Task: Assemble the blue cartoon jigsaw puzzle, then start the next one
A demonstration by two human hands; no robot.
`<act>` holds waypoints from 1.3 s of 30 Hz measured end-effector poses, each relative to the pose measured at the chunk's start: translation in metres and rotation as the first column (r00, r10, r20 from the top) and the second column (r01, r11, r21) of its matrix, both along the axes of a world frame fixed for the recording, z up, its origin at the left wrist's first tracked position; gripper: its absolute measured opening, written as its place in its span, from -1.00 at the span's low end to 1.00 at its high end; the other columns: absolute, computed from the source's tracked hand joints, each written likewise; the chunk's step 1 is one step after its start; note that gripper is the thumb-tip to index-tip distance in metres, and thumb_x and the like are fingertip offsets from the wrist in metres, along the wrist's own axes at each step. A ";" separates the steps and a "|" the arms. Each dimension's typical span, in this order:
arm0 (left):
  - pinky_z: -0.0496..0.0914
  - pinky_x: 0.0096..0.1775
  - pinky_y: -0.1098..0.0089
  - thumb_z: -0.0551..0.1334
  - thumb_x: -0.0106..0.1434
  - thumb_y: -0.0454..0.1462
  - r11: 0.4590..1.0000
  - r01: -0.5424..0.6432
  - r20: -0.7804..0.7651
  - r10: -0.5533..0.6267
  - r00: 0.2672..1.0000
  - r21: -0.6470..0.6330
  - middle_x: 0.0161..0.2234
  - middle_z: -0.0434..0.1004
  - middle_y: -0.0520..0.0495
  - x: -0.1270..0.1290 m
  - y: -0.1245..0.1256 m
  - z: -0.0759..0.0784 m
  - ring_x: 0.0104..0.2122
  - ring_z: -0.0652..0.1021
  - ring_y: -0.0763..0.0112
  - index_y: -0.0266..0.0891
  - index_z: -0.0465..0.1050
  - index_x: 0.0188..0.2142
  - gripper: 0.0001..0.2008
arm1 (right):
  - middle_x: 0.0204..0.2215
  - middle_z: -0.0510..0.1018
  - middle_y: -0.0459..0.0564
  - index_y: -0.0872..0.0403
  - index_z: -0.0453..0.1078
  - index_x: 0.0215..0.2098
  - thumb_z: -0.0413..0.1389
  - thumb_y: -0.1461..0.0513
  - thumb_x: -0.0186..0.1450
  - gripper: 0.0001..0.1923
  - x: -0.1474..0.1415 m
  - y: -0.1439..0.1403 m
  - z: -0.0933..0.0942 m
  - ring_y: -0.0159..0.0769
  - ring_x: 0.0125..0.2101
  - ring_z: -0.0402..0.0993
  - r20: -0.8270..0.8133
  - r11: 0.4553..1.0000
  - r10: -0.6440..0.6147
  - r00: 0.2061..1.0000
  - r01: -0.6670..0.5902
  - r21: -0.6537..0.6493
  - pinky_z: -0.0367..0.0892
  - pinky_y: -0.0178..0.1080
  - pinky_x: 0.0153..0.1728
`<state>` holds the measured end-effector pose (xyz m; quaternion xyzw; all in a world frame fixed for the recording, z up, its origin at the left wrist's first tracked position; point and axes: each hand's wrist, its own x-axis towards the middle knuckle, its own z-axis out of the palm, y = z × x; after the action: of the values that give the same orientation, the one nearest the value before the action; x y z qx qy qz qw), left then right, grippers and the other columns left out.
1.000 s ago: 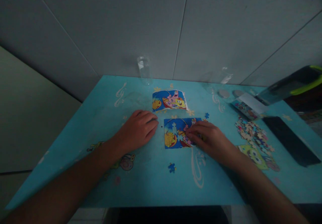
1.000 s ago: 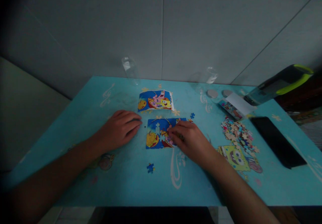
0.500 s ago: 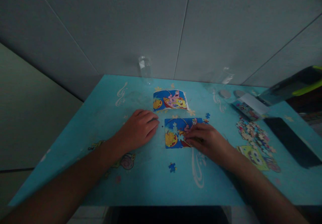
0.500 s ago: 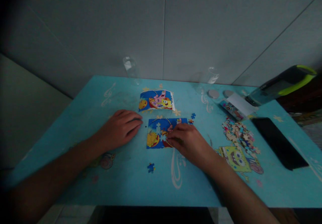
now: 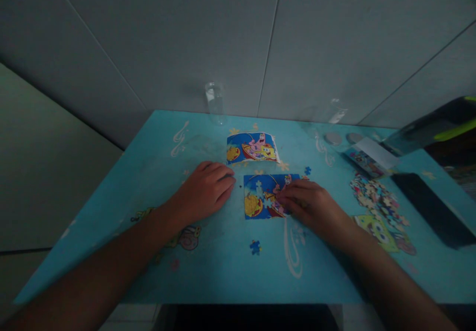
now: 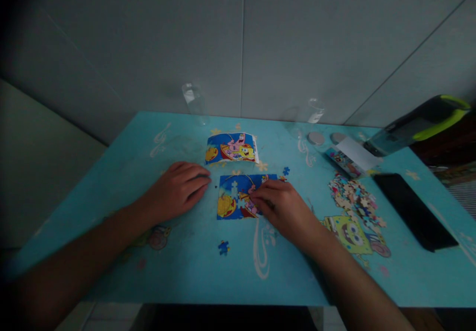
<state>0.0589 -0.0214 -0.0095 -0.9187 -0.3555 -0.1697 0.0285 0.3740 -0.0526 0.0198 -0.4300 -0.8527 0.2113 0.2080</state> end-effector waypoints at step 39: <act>0.32 0.03 0.10 0.15 0.42 -0.30 1.000 0.013 0.007 -0.013 1.000 0.020 -0.05 0.57 -0.13 0.000 0.001 0.000 -0.06 0.52 0.20 -0.23 0.54 -0.09 -0.81 | -0.09 0.56 0.03 0.00 0.53 0.00 0.06 0.32 0.44 -0.74 -0.009 -0.012 0.002 -0.21 -0.06 0.48 0.011 0.979 0.200 0.980 -0.199 -0.037 0.37 -0.09 0.01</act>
<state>0.0591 -0.0206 -0.0100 -0.9201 -0.3479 -0.1767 0.0355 0.3650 -0.0646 0.0218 -0.3477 -0.8891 0.2431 0.1716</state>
